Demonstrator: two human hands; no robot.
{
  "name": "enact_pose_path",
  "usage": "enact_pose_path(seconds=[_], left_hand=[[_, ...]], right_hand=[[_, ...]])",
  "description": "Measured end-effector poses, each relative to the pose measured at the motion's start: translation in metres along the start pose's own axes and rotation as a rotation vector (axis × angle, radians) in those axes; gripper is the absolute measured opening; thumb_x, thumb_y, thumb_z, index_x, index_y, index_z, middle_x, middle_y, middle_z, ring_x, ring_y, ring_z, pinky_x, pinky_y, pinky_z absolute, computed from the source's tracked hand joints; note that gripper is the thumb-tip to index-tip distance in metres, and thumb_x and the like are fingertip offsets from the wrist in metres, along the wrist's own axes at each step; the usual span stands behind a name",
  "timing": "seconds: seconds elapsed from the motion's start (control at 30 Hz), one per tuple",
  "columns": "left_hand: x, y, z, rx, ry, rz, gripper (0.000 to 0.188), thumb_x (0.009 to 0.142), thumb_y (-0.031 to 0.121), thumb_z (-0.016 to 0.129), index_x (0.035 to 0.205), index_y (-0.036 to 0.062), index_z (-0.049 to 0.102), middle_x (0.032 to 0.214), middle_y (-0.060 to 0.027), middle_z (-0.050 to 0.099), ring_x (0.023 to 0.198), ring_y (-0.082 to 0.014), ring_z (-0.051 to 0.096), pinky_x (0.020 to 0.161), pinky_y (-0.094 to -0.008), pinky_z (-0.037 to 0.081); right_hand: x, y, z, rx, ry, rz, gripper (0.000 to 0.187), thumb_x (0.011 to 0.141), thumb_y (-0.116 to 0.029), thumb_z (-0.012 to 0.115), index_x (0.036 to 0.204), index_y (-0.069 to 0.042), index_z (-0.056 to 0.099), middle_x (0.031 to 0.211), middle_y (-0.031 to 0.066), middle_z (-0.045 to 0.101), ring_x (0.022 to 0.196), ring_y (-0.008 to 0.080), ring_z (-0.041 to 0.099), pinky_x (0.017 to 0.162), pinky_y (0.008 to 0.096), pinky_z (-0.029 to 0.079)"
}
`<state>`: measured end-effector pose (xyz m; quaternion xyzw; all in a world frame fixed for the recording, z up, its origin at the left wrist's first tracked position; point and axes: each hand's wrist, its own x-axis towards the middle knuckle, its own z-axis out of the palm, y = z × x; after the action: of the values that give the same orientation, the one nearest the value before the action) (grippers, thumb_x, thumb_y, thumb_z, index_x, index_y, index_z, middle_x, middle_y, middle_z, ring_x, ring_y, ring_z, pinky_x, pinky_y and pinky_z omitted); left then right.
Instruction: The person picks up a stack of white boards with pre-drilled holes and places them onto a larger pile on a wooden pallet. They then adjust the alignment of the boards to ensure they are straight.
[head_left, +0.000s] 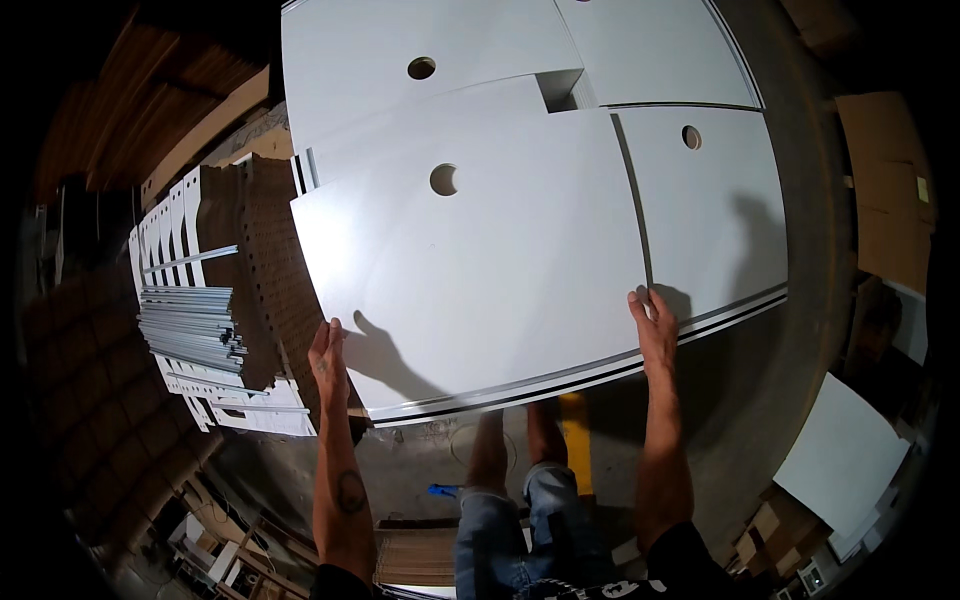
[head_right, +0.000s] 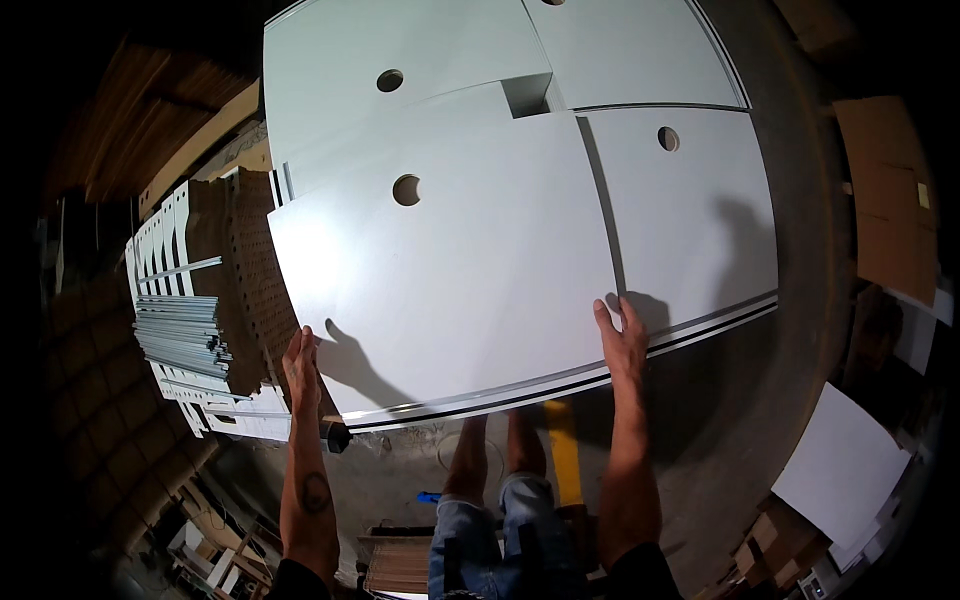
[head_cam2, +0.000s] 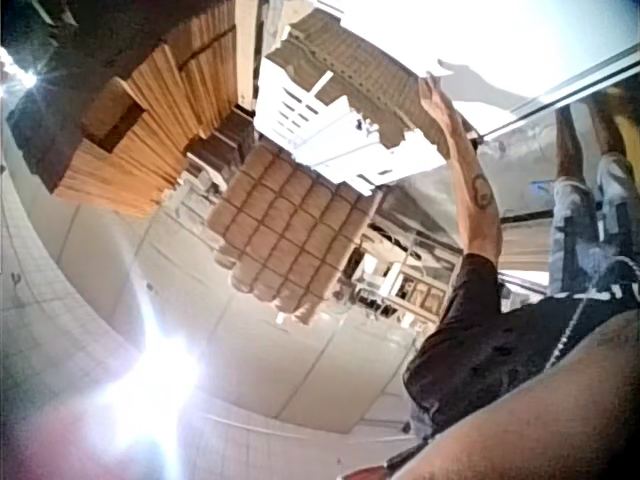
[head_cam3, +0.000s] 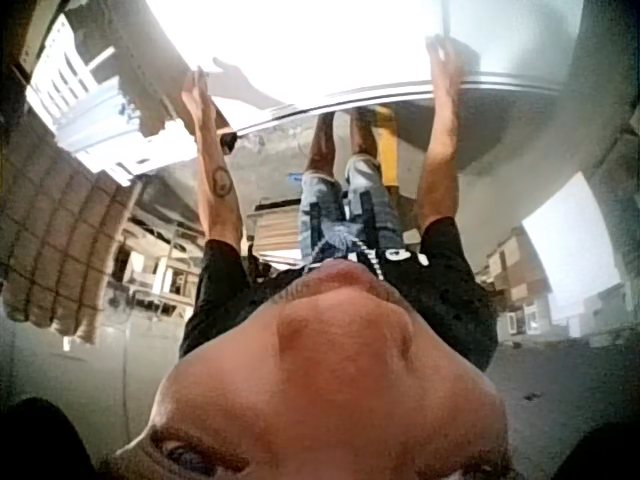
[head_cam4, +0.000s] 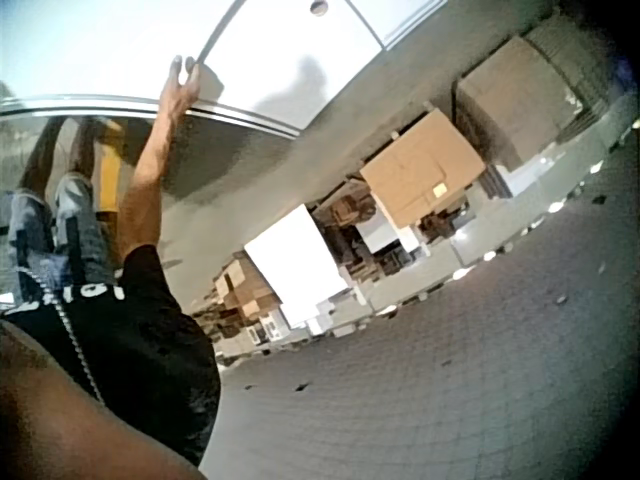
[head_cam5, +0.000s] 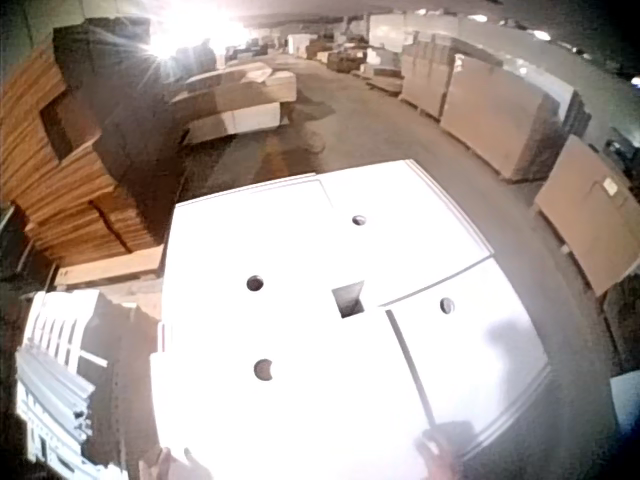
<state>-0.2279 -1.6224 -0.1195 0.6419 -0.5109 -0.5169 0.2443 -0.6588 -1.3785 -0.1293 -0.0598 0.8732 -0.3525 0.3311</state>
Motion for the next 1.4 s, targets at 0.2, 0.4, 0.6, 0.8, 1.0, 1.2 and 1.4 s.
enact_pose_path(seconds=[0.2, 0.4, 0.6, 0.8, 1.0, 1.2, 1.4], left_hand=[[-0.003, -0.004, 0.001, -0.017, -0.037, 0.068, 0.037, 0.095, 0.038, 0.058, 0.079, 0.0057, 0.050, 0.077, 0.0021, 0.037, 0.074, -0.0088, 0.035, 0.065, -0.0271, 0.033], [-0.063, -0.067, -0.024, 0.128, 0.008, -0.005, 0.037, 0.096, 0.034, 0.056, 0.087, -0.0017, 0.057, 0.073, -0.0005, 0.046, 0.070, -0.0111, 0.039, 0.065, -0.0296, 0.038], [-0.124, -0.103, -0.027, 0.155, 0.039, -0.176, 0.045, 0.095, 0.037, 0.058, 0.065, 0.0071, 0.041, 0.064, 0.0036, 0.033, 0.061, -0.0086, 0.030, 0.054, -0.0292, 0.027], [-0.121, -0.103, -0.019, 0.135, 0.010, -0.180, 0.041, 0.095, 0.042, 0.056, 0.081, 0.0039, 0.051, 0.077, -0.0042, 0.049, 0.073, -0.0130, 0.045, 0.059, -0.0310, 0.038], [-0.114, -0.108, -0.021, 0.480, 0.014, -0.212, 0.052, 0.093, 0.043, 0.057, 0.110, -0.0053, 0.048, 0.107, -0.0189, 0.061, 0.091, -0.0314, 0.059, 0.078, -0.0397, 0.047], [-0.136, -0.028, 0.089, 0.776, 0.243, 0.208, 0.064, 0.099, 0.037, 0.046, 0.136, -0.0127, 0.033, 0.139, -0.0349, 0.035, 0.129, -0.0455, 0.035, 0.109, -0.0464, 0.028], [-0.128, -0.094, 0.174, 0.991, 0.427, -0.234, 0.074, 0.098, 0.057, 0.024, 0.150, 0.0059, 0.016, 0.154, -0.0269, 0.010, 0.144, -0.0394, 0.009, 0.112, -0.0584, 0.012]], right_hand=[[0.004, 0.005, -0.012, -0.109, -0.121, -0.033, 0.064, 0.085, -0.038, 0.069, 0.130, 0.004, 0.050, 0.126, 0.0197, 0.058, 0.119, 0.0278, 0.054, 0.099, 0.0349, 0.042], [-0.024, 0.056, -0.018, -0.402, 0.014, -0.177, 0.053, 0.088, -0.028, 0.067, 0.129, 0.001, 0.052, 0.111, 0.0163, 0.064, 0.098, 0.0230, 0.062, 0.083, 0.0330, 0.049], [-0.049, 0.051, -0.016, -0.466, 0.106, -0.192, 0.064, 0.083, -0.033, 0.069, 0.136, -0.004, 0.046, 0.104, 0.0184, 0.066, 0.095, 0.0319, 0.063, 0.085, 0.0410, 0.049], [-0.042, 0.065, -0.024, -0.285, 0.013, -0.204, 0.058, 0.085, -0.028, 0.066, 0.133, -0.002, 0.047, 0.122, 0.0225, 0.059, 0.109, 0.0382, 0.058, 0.093, 0.0440, 0.046], [-0.016, 0.080, -0.058, -0.289, 0.226, -0.313, 0.047, 0.087, -0.020, 0.063, 0.127, 0.000, 0.050, 0.122, 0.0223, 0.058, 0.114, 0.0383, 0.055, 0.096, 0.0415, 0.044], [0.053, 0.085, -0.107, -0.474, 0.460, -0.604, 0.044, 0.092, -0.021, 0.057, 0.130, -0.001, 0.049, 0.139, 0.0219, 0.045, 0.128, 0.0377, 0.043, 0.106, 0.0496, 0.034], [0.165, 0.058, -0.159, -0.714, 0.489, -0.595, 0.050, 0.097, -0.030, 0.049, 0.139, -0.004, 0.040, 0.148, 0.0186, 0.032, 0.139, 0.0343, 0.028, 0.110, 0.0568, 0.024]])
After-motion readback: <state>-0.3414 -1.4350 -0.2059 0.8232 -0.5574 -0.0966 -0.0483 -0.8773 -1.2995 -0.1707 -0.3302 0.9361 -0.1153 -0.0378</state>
